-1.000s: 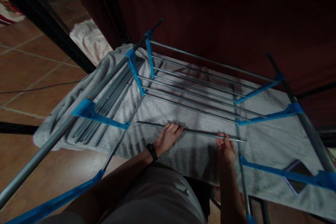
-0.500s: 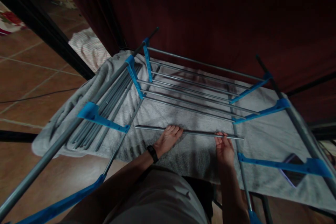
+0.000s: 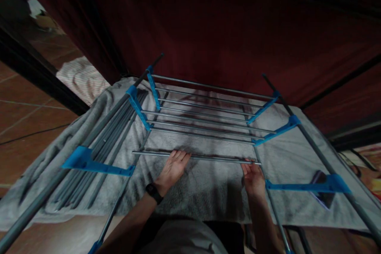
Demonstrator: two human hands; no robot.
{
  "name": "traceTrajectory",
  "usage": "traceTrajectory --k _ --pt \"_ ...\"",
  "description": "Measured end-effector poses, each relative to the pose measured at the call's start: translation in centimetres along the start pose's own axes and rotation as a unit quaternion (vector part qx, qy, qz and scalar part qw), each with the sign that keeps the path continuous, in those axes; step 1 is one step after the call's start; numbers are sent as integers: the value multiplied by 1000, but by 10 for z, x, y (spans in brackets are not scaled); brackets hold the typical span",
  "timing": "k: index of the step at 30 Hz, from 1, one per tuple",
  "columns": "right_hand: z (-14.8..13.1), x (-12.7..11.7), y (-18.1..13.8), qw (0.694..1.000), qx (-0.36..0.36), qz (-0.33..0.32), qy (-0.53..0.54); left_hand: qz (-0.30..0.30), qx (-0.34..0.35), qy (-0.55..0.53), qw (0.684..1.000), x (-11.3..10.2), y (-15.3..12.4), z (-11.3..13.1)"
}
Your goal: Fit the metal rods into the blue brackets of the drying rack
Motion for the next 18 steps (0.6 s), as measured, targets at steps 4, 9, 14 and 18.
traceTrajectory --k 4,9,14,18 --pt "-2 1 -4 999 -20 25 0 16 10 43 999 -7 -3 -6" --pt "-6 18 -12 1000 -8 26 4 39 14 57 997 -10 -5 -18" --pt "-10 28 -13 999 -10 43 3 59 29 47 997 -6 -3 -27" --pt "-18 30 -13 999 -31 39 2 68 29 38 997 -5 -2 -26"
Point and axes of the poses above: each hand's wrist, its own y-axis towards the middle knuckle, its own x-axis out of the palm, z = x × y, the point moved 7 cm from there along y, towards the middle knuckle, and after that the axes turned 13 degrees about -z, right-handed, at the moved point
